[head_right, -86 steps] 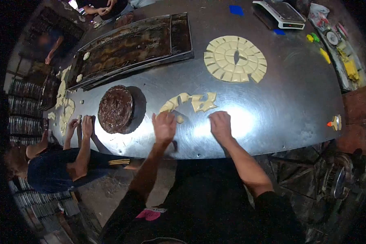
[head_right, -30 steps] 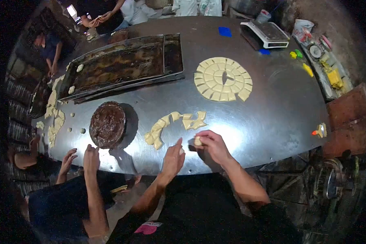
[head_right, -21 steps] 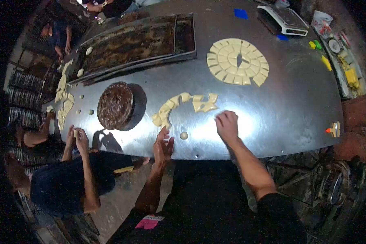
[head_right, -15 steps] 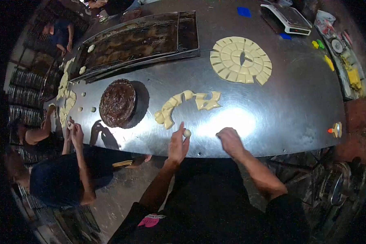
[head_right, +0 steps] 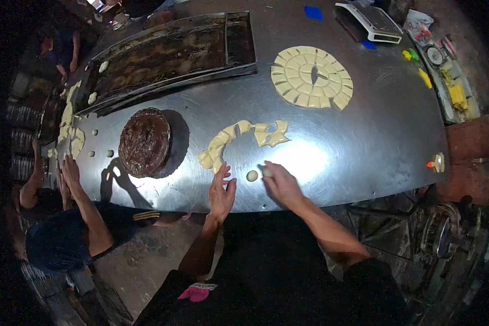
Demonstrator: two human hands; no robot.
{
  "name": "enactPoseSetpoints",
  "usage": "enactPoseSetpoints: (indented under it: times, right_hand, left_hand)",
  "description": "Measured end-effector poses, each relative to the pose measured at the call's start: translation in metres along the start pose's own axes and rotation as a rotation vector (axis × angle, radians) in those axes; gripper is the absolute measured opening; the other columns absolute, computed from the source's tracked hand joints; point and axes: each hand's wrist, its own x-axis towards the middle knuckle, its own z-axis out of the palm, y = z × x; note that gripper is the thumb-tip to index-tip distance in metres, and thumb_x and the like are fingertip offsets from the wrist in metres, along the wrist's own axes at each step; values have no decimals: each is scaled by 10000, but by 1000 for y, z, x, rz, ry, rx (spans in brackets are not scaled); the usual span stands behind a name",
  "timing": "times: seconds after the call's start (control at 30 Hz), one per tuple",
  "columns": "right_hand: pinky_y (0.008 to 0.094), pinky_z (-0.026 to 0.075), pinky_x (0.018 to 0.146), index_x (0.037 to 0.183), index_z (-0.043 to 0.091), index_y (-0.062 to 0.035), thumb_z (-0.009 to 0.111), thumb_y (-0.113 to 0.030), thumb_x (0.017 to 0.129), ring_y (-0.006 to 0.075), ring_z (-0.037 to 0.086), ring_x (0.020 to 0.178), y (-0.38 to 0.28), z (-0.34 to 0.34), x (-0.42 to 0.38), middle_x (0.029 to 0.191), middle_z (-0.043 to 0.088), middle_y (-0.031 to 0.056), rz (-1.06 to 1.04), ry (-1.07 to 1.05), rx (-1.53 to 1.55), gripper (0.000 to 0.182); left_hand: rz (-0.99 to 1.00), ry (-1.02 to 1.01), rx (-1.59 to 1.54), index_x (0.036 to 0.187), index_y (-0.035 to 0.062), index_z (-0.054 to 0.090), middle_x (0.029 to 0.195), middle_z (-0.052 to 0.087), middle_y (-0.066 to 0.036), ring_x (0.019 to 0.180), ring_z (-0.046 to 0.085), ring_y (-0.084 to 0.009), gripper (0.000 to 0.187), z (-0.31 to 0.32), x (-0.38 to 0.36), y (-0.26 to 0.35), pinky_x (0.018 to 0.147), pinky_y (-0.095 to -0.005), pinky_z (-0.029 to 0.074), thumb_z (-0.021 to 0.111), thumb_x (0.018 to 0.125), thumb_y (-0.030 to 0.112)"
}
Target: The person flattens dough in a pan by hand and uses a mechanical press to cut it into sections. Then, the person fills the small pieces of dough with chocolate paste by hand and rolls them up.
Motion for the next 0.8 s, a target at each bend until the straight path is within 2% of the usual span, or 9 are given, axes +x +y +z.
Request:
enactPoseSetpoints:
  times: [0.13,0.27,0.4,0.47,0.5,0.53,0.63,0.73,0.8]
  right_hand:
    - [395,502,826,1200,537,-6,663,-64,821,326,614,949,-4,10,17,1066,617,168,-141,-85,-117,403]
    - [405,507,724,1034,638,-12,634,-224,868,323,627,786,9,-18,47,865,638,162,332,289,-284,269]
    - [466,488,756,866,673,-49,648,-414,831,343,614,862,27,-9,84,874,636,174,556,181,-610,367]
    - [463,483,768,860,638,-49,727,-278,760,353,592,907,33,4,95,913,606,200,554,198,-536,265]
    - [451,487,748,863,621,-46,729,-232,748,368,594,881,43,15,96,901,608,202,504,242,-486,244]
    - [439,491,728,867,603,-43,731,-185,735,382,596,855,46,20,99,890,610,205,451,288,-432,232]
    - [367,496,656,857,566,-38,701,-116,750,281,619,744,66,14,76,823,619,141,507,181,-51,190]
    - [333,494,639,876,552,-38,683,-64,757,135,590,737,77,-42,34,785,610,54,650,-145,383,178]
    - [347,498,641,894,554,-34,661,-59,779,193,619,725,79,-88,0,814,629,83,716,-192,280,159]
  left_hand:
    - [13,55,-54,1261,5,530,1127,596,-202,978,617,-300,390,-18,13,-8,800,-381,536,584,875,22]
    - [42,30,-58,1163,-3,590,1100,618,-184,985,620,-307,297,-34,44,-9,819,-383,518,584,867,13]
    - [402,-94,43,1119,9,631,1160,628,-171,1092,589,-327,276,0,104,5,962,-391,456,515,870,24]
    - [469,-256,170,1246,75,584,1314,565,-93,1245,495,-308,404,27,132,12,1073,-410,357,462,865,22]
    - [522,-358,265,1300,113,554,1392,507,-55,1340,393,-309,443,36,141,16,1124,-494,265,469,870,48]
    - [522,-345,270,1300,113,554,1392,507,-55,1340,393,-309,443,42,148,22,1124,-494,265,469,870,48]
    - [597,-598,667,1356,209,521,1466,431,10,1427,244,-307,485,61,156,24,1149,-619,76,500,885,96]
    - [565,-537,678,1361,208,517,1468,428,22,1422,255,-312,486,63,147,22,1157,-607,72,518,883,120]
    - [586,-474,682,1322,201,561,1454,447,-6,1415,272,-319,462,70,139,23,1152,-610,79,544,867,123]
